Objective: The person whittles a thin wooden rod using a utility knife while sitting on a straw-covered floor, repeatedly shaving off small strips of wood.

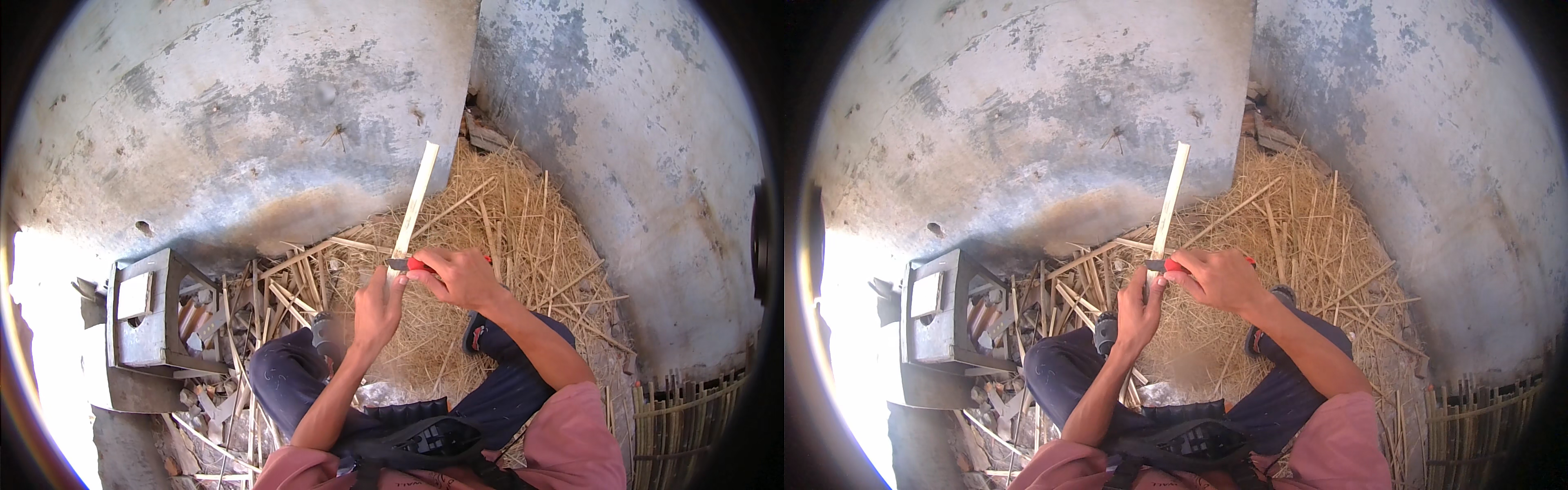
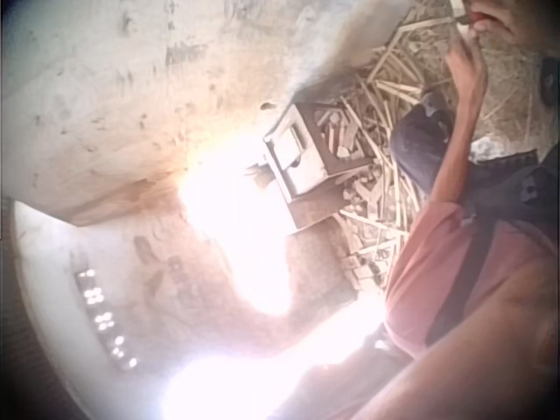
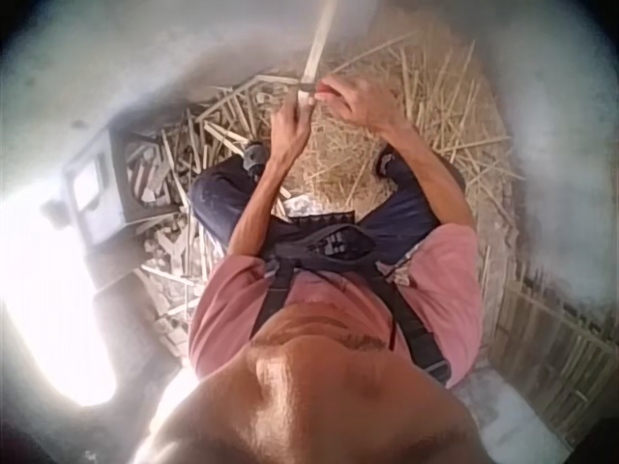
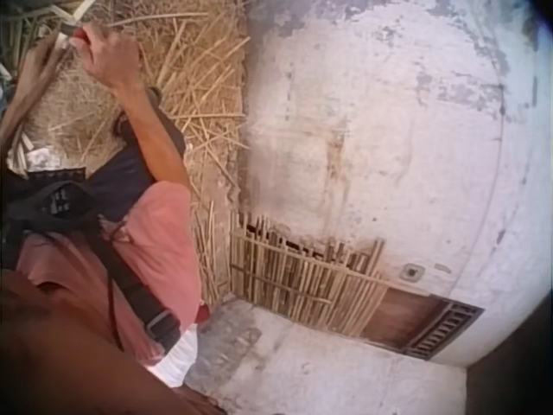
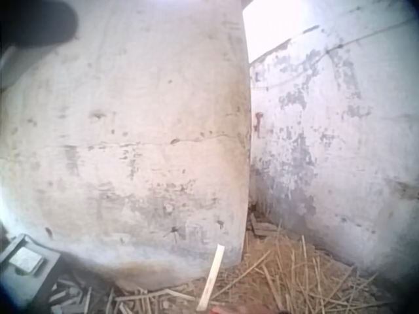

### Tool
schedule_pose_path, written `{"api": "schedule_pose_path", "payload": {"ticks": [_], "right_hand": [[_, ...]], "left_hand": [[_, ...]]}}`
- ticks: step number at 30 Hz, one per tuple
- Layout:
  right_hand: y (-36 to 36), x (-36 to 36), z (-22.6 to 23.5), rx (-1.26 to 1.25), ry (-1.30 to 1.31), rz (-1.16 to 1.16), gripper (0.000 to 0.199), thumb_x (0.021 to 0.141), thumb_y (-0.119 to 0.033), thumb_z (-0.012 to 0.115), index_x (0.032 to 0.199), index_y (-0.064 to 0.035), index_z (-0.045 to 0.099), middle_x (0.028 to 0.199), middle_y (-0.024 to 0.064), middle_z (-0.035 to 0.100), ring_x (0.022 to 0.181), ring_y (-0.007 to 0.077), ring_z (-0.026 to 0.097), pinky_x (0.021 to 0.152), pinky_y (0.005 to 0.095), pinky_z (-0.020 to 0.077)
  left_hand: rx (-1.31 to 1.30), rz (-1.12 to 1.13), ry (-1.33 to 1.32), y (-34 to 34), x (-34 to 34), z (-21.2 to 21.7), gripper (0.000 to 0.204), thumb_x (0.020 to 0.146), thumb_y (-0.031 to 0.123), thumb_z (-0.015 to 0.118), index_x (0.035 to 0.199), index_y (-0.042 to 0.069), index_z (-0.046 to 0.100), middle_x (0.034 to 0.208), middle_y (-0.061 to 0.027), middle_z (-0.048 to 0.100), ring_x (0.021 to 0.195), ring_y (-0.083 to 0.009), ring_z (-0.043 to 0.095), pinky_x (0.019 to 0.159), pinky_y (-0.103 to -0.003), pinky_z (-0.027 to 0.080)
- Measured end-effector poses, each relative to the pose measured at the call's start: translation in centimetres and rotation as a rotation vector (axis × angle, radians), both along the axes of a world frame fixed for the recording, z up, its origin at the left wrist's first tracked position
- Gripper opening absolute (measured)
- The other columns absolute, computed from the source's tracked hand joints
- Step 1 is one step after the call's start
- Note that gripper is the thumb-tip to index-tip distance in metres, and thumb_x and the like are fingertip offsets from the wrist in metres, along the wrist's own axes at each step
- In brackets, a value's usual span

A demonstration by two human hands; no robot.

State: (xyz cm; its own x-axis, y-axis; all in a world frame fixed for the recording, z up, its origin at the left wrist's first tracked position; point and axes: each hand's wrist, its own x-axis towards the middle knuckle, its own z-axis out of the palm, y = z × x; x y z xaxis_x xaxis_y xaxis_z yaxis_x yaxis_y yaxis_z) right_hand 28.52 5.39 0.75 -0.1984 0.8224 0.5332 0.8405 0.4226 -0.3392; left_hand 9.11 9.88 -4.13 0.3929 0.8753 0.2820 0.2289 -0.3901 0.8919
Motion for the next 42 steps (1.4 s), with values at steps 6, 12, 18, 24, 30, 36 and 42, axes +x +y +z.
{"api": "schedule_pose_path", "payload": {"ticks": [6,12,18,24,30,36,42], "right_hand": [[0.0,-0.1,0.4,0.068,-0.1,-0.059,0.02,0.1,-0.034,0.07,0.1,-0.0134,0.069,0.081,0.0032,0.074,0.059,0.0227,0.071,0.047,0.0351,0.0509],[0.2,0.4,0.8,0.059,-0.12,-0.055,0.025,0.098,-0.034,0.075,0.106,-0.0102,0.072,0.084,0.0026,0.076,0.062,0.022,0.072,0.051,0.0337,0.0527],[1.0,1.9,1.9,0.119,-0.057,-0.119,0.026,0.1,-0.037,0.072,0.104,-0.012,0.069,0.082,0.0037,0.075,0.061,0.0239,0.072,0.05,0.0365,0.052],[2.1,3.9,3.2,0.198,0.007,-0.238,0.023,0.1,-0.034,0.072,0.102,-0.0104,0.071,0.083,0.0049,0.077,0.062,0.024,0.073,0.053,0.0364,0.0534],[3.1,6.4,3.4,0.189,0.018,-0.323,0.029,0.105,-0.037,0.066,0.106,-0.0096,0.073,0.073,0.0048,0.073,0.054,0.0192,0.066,0.048,0.0341,0.0469],[4.1,14.5,5.2,0.08,0.311,-0.845,0.044,0.11,-0.047,0.054,0.113,-0.0089,0.075,0.067,-0.0012,0.064,0.05,0.0093,0.051,0.045,0.0297,0.0367],[1.9,13.0,2.4,-0.115,0.612,-0.557,0.053,0.109,-0.052,0.053,0.122,-0.0044,0.072,0.077,-0.0017,0.062,0.062,0.0105,0.052,0.059,0.0318,0.0434]], "left_hand": [[-0.015,0.005,-0.008,-0.2,0.0,0.2,0.025,0.107,0.023,0.062,0.104,-0.002,0.064,0.069,-0.0201,0.064,0.06,-0.0306,0.069,0.058,-0.043,0.049],[-0.03,-0.005,-0.024,-0.4,0.1,0.8,0.027,0.109,0.026,0.059,0.106,0.0,0.065,0.069,-0.0183,0.064,0.059,-0.0295,0.067,0.059,-0.043,0.049],[-0.033,-0.039,0.027,-0.4,0.1,0.2,0.03,0.11,0.029,0.057,0.105,0.0,0.065,0.068,-0.0186,0.063,0.059,-0.0308,0.065,0.06,-0.043,0.049],[-0.063,-0.047,0.044,-0.9,0.2,0.4,0.033,0.11,0.03,0.056,0.103,-0.001,0.064,0.065,-0.0197,0.06,0.058,-0.0337,0.063,0.058,-0.045,0.047],[-0.053,-0.065,0.06,-0.8,0.8,-0.5,0.032,0.11,0.029,0.058,0.099,-0.001,0.063,0.063,-0.0202,0.058,0.055,-0.0329,0.061,0.055,-0.044,0.044],[-0.029,-0.172,0.046,-2.7,1.2,-0.5,0.034,0.108,0.03,0.062,0.094,-0.001,0.061,0.058,-0.0145,0.052,0.049,-0.0245,0.051,0.052,-0.042,0.041],[-0.012,-0.059,0.123,-1.0,1.0,-0.8,0.033,0.104,0.032,0.071,0.097,0.0,0.065,0.058,-0.0126,0.057,0.049,-0.0163,0.052,0.05,-0.038,0.042]]}}
